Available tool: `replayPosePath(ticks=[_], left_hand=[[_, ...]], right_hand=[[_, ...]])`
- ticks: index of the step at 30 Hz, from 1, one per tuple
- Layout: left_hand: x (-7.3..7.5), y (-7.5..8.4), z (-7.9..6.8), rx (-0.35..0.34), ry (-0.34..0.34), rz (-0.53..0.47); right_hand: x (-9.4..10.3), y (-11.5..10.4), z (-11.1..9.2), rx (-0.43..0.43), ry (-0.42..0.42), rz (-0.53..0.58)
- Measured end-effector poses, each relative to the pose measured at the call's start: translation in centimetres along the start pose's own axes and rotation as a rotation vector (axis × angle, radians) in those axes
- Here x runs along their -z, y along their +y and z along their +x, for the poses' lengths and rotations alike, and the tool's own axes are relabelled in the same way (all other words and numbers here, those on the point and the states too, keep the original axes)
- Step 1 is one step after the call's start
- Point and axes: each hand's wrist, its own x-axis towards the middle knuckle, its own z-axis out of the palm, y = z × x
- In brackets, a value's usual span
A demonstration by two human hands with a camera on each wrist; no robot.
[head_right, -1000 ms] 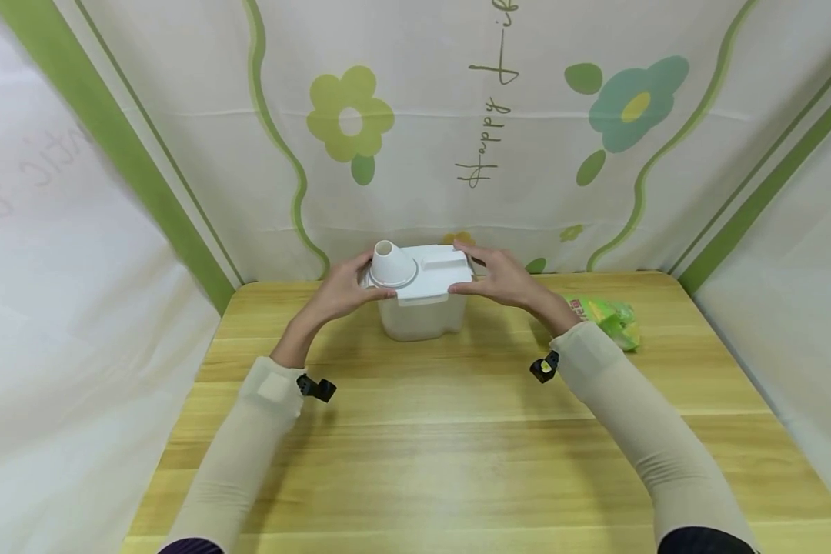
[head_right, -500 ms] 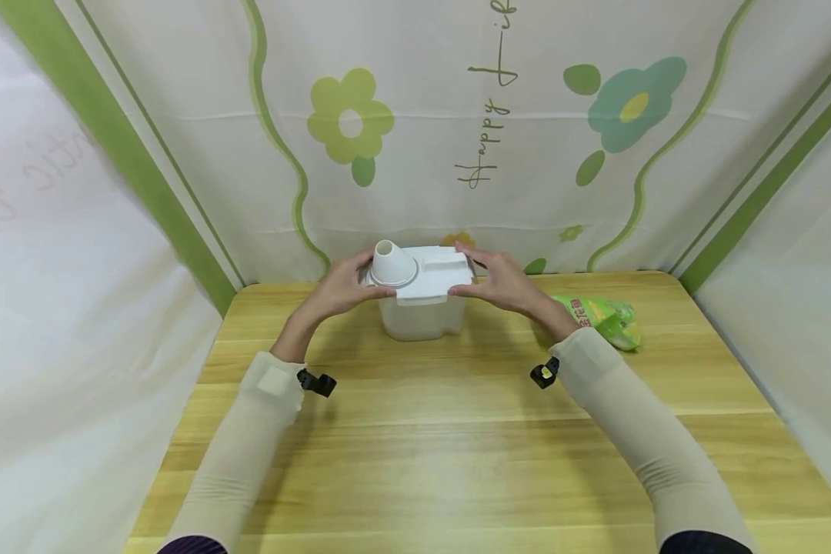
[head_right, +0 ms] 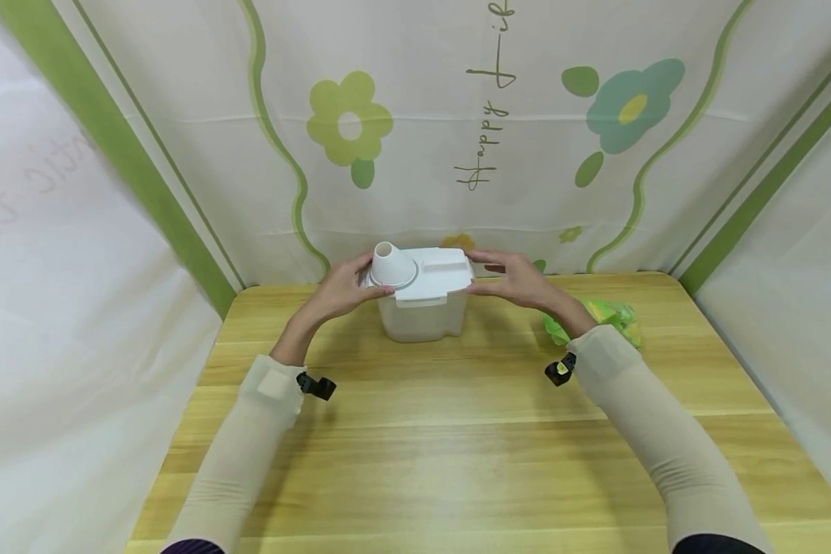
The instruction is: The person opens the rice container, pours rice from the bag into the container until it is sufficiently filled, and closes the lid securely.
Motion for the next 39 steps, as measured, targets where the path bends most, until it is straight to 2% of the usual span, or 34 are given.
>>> replayPosePath(ticks=[9, 15, 25, 33, 39], left_hand=[[0.0, -0.1, 0.0, 0.015, -0.002, -0.017], [0.0, 0.0, -0.1, 0.024, -0.002, -0.022], [0.0, 0.2, -0.2, 0.039, -0.007, -0.048], [-0.1, -0.1, -0.2, 0.008, -0.011, -0.033], [-0.1, 0.1, -0.3, -0.004, -0.02, -0.013]], right_hand=[[0.9, 0.7, -0.1, -0.027, -0.042, -0.013], [0.7, 0.6, 0.4, -0.026, -0.031, -0.032], [0.7, 1.5, 1.1, -0.039, -0.054, 0.034], [0.4, 2.0, 1.6, -0.068, -0.058, 0.074], [0.0, 2.5, 1.9, -0.039, -0.048, 0.126]])
